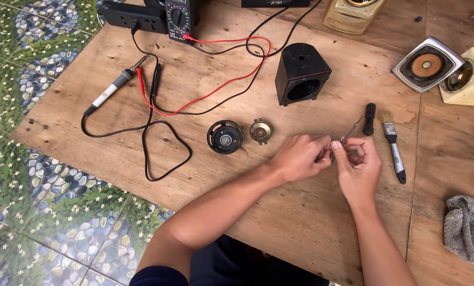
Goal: Cleaning the internal components of a small speaker driver using a precision screwdriver to scrape away debris.
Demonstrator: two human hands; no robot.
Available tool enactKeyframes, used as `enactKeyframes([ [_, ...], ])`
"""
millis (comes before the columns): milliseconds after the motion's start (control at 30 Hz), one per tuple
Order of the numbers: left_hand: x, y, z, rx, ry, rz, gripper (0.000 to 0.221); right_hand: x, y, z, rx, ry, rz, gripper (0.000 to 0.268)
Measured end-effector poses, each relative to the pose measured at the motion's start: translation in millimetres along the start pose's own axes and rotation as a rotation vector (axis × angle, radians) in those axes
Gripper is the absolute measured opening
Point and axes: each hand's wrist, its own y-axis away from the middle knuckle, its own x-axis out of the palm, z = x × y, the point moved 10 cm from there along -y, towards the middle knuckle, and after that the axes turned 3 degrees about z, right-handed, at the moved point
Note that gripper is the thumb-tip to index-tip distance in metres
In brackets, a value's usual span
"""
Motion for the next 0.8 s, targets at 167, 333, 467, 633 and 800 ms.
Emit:
enactKeyframes([
  [167,-3,1,-3,0.004,0.000,-0.006,0.013,0,-1,3,-0.014,-0.010,-0.002,0.020],
  [333,-5,2,-5,0.012,-0.006,-0.008,0.012,1,-1,12,-0.049,-0.029,-0.001,0.018],
  [467,-9,2,-8,0.043,0.015,-0.037,0.012,3,-2,18,-0.091,-0.007,0.009,0.015],
  [633,-15,4,-13,0.049,0.070,-0.043,0.009,2,-2,24,-0.099,-0.008,-0.001,0.015],
  [800,-19,6,-19,0.071,0.121,-0.027,0.010,0,-3,29,-0.088,-0.017,-0.007,0.016],
])
